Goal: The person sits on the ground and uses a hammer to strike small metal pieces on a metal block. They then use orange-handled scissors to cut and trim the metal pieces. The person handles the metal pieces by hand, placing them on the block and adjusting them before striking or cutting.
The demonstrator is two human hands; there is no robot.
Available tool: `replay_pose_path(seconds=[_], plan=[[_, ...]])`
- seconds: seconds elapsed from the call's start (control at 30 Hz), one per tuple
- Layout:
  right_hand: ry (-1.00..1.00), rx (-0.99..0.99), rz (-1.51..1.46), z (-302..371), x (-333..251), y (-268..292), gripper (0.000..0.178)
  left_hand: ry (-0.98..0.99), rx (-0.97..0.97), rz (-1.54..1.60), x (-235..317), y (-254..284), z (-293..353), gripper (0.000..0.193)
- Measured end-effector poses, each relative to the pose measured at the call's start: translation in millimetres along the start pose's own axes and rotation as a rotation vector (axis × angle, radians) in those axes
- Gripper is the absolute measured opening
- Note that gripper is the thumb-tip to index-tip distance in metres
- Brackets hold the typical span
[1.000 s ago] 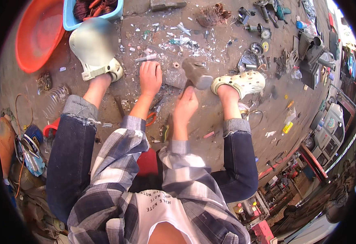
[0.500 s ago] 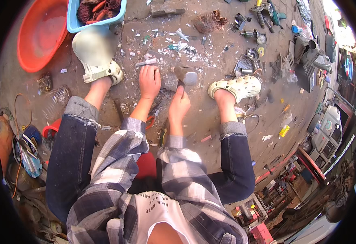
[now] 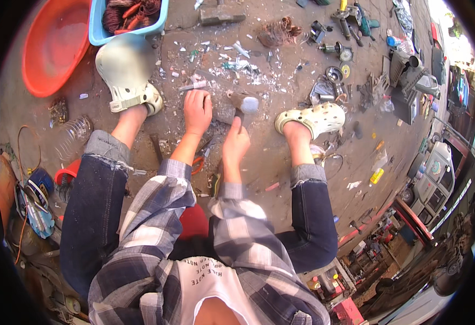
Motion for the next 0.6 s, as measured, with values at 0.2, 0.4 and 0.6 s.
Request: replay_pose_path(seconds=[0.2, 0.4, 0.6], plan=[[0.141, 0.167, -0.645, 29, -70, 58, 0.052, 0.001, -0.052, 0.005, 3, -4, 4, 0.005], [0.429, 0.234, -0.243, 30, -53, 39, 0.036, -0.004, -0.065, 0.02, 3, -6, 2, 0.005], [0.107, -0.105, -0.248, 11, -16, -12, 0.052, 0.018, -0.056, 0.018, -2, -4, -4, 0.006]])
Point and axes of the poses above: each hand's wrist, its own z-axis away from the middle knuckle, its own y-axis out of the back of the hand, x = y × z, the point moved 10 cm from there along -z, towards the middle knuckle, and after that the axes turned 7 degrees about -z, right-handed, at the moved point
